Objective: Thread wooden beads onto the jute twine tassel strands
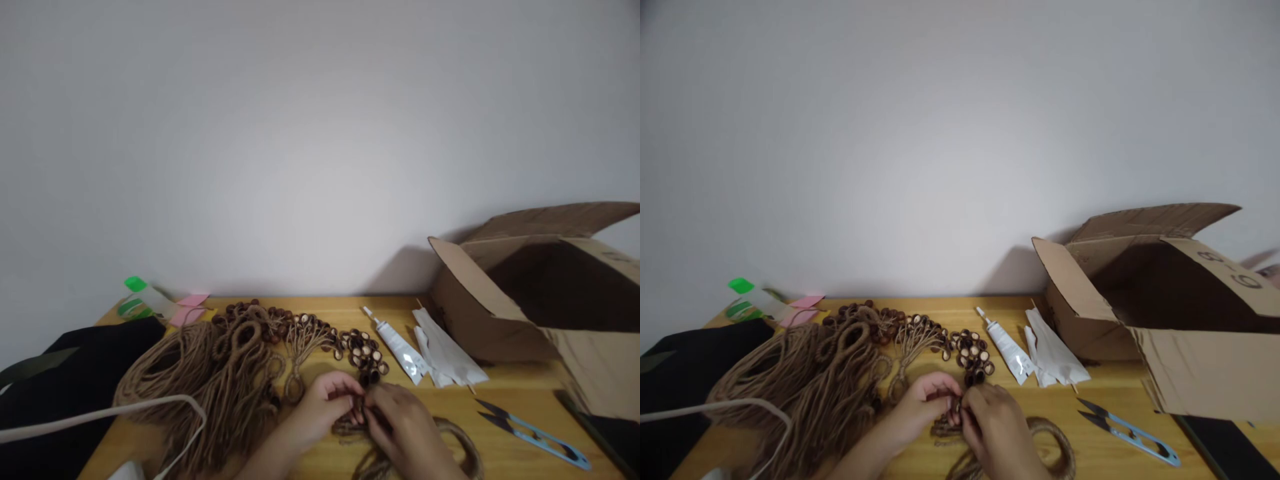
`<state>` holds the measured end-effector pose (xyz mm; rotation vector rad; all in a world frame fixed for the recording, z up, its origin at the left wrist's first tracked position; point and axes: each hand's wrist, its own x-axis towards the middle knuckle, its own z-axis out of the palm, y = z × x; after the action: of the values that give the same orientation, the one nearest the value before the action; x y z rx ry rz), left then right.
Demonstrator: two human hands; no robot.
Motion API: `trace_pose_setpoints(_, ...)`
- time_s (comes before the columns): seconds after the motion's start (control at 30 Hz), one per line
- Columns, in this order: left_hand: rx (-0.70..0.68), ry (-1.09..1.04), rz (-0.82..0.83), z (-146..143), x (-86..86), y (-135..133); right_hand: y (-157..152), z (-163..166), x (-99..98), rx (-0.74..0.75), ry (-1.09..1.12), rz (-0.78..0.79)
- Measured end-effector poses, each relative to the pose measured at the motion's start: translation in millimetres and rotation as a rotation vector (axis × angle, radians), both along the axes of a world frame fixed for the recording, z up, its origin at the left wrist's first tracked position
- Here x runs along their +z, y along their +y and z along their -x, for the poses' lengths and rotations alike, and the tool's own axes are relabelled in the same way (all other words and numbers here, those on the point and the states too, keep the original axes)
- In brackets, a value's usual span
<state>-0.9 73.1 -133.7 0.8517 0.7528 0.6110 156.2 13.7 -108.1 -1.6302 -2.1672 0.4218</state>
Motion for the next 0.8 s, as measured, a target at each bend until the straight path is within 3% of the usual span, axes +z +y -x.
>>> trace_pose_setpoints(0.27,-0.024,-0.024,-0.019,0,-3.7,2,0,-1,0.1,-0.008,-0.007,-0.009)
trace_pose_setpoints(0.5,-0.035,-0.010,-0.030,2,2.3,2,-3,1,13.5,-0.007,0.021,-0.025)
trace_pose_setpoints(0.67,-0.056,-0.003,-0.050,2,6.4,3,-8,-7,34.8,0.028,0.127,-0.049)
trace_pose_setpoints(0.8,-0.036,0.016,-0.056,4,8.6,4,-8,-14,68.1,0.073,0.427,-0.057)
